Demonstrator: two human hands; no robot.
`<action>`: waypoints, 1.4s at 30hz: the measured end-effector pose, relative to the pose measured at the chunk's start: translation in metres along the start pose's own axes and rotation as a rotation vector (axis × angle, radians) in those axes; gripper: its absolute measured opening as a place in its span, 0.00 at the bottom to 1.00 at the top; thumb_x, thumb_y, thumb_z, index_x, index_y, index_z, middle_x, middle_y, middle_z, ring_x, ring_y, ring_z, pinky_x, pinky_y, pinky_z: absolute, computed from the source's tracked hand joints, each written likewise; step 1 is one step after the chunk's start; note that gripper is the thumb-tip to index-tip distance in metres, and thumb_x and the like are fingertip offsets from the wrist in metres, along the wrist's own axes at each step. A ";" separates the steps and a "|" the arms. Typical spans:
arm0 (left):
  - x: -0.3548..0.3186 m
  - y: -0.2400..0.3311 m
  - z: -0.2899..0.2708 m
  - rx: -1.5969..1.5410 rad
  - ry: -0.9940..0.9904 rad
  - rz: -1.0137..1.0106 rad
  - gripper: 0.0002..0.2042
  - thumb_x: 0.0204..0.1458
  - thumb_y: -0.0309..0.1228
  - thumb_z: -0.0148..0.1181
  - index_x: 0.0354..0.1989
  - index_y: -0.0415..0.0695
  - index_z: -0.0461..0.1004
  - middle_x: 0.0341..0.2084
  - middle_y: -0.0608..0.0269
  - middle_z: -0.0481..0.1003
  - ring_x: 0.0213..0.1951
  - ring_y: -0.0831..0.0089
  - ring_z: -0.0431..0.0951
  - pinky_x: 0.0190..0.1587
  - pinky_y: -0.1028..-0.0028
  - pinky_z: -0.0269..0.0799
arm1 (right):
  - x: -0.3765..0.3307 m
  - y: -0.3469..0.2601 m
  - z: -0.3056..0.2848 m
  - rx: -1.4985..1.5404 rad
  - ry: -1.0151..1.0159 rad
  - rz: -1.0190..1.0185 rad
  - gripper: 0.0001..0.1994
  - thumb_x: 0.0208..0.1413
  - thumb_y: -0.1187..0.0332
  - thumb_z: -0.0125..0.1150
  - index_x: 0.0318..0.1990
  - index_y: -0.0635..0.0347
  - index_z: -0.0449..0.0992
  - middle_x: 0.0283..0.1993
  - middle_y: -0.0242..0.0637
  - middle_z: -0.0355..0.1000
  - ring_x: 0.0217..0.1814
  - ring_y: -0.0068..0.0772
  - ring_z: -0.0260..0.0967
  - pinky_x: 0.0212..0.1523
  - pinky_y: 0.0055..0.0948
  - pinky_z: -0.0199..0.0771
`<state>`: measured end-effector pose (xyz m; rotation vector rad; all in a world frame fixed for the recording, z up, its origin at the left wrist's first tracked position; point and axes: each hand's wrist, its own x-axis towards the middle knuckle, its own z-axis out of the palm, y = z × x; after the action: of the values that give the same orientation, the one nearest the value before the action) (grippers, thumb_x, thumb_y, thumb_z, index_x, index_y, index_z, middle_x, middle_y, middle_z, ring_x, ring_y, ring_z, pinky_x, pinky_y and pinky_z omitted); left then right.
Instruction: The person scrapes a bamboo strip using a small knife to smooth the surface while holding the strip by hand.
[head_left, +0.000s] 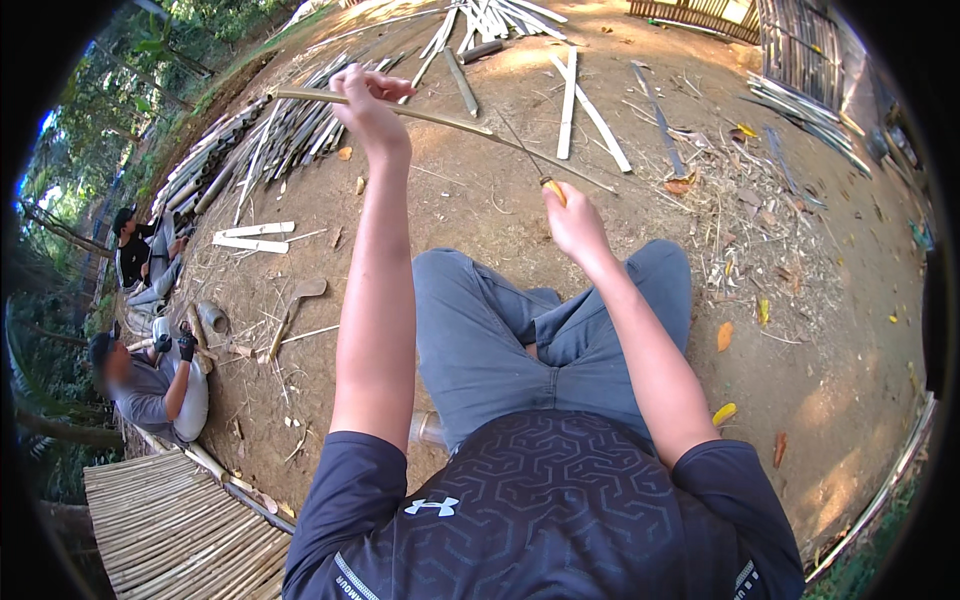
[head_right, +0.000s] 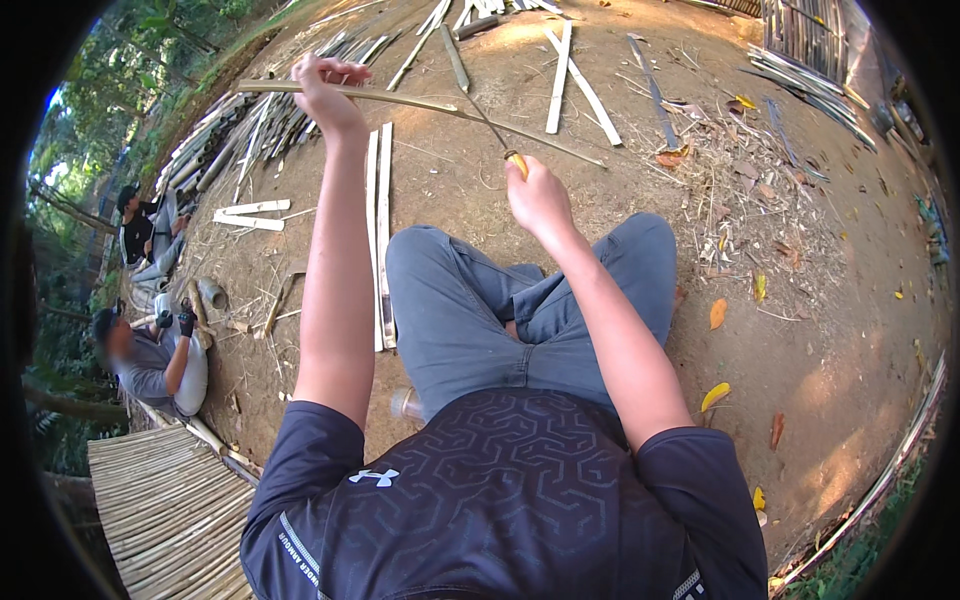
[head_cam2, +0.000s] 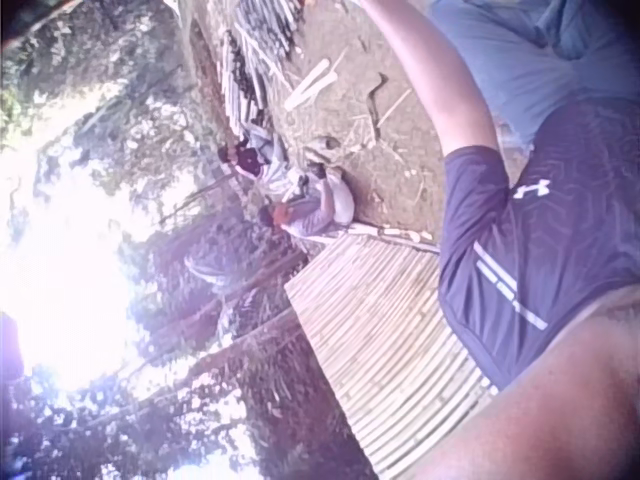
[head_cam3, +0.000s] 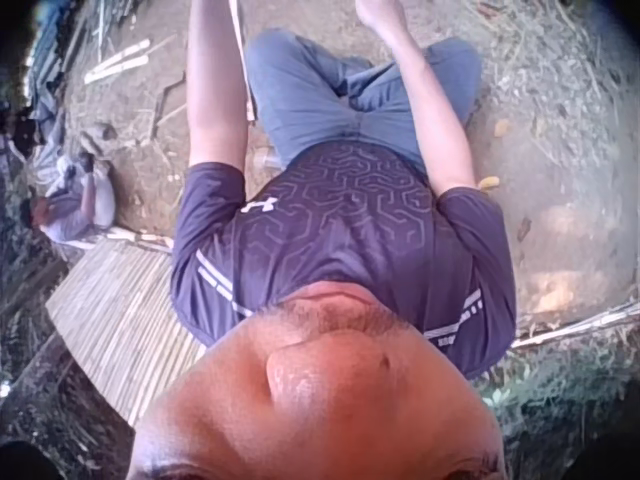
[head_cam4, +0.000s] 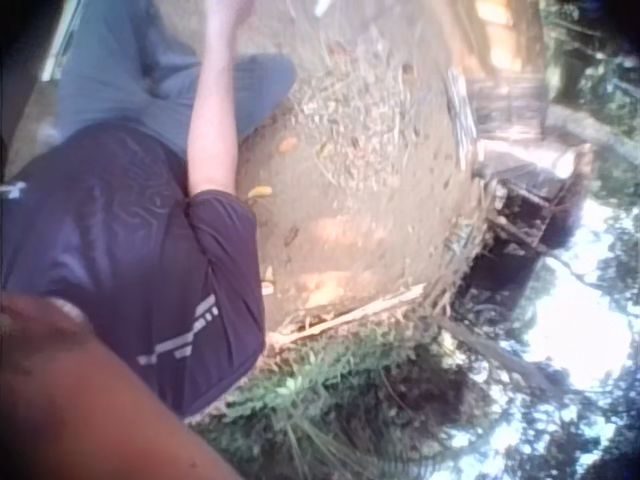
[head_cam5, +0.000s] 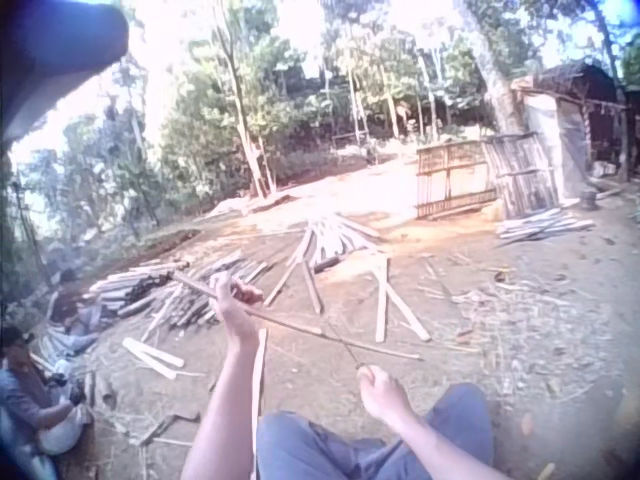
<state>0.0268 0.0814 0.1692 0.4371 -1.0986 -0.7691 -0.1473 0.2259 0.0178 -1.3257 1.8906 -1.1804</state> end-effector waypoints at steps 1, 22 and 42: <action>0.004 0.009 -0.004 -0.016 -0.002 -0.007 0.13 0.63 0.38 0.43 0.26 0.47 0.58 0.15 0.66 0.61 0.15 0.73 0.66 0.18 0.70 0.69 | -0.002 -0.005 0.004 -0.013 0.028 -0.031 0.19 0.65 0.54 0.46 0.42 0.63 0.73 0.34 0.53 0.77 0.40 0.56 0.76 0.43 0.48 0.72; -0.005 0.031 0.010 -0.091 0.353 0.033 0.15 0.58 0.33 0.39 0.17 0.50 0.51 0.11 0.73 0.52 0.12 0.81 0.46 0.14 0.74 0.42 | -0.010 -0.063 0.024 -0.185 -0.116 -0.167 0.20 0.72 0.61 0.35 0.39 0.71 0.68 0.15 0.26 0.59 0.11 0.17 0.53 0.07 0.19 0.50; 0.006 0.023 -0.012 -0.063 0.390 -0.069 0.14 0.55 0.33 0.34 0.18 0.53 0.42 0.11 0.75 0.43 0.17 0.78 0.38 0.20 0.70 0.35 | 0.008 -0.066 0.032 -0.347 -0.038 -0.277 0.18 0.70 0.61 0.42 0.41 0.71 0.72 0.21 0.47 0.75 0.21 0.44 0.76 0.21 0.38 0.78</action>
<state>0.0474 0.0915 0.1834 0.5477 -0.6969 -0.7395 -0.0944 0.1986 0.0609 -1.8311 1.9935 -0.9705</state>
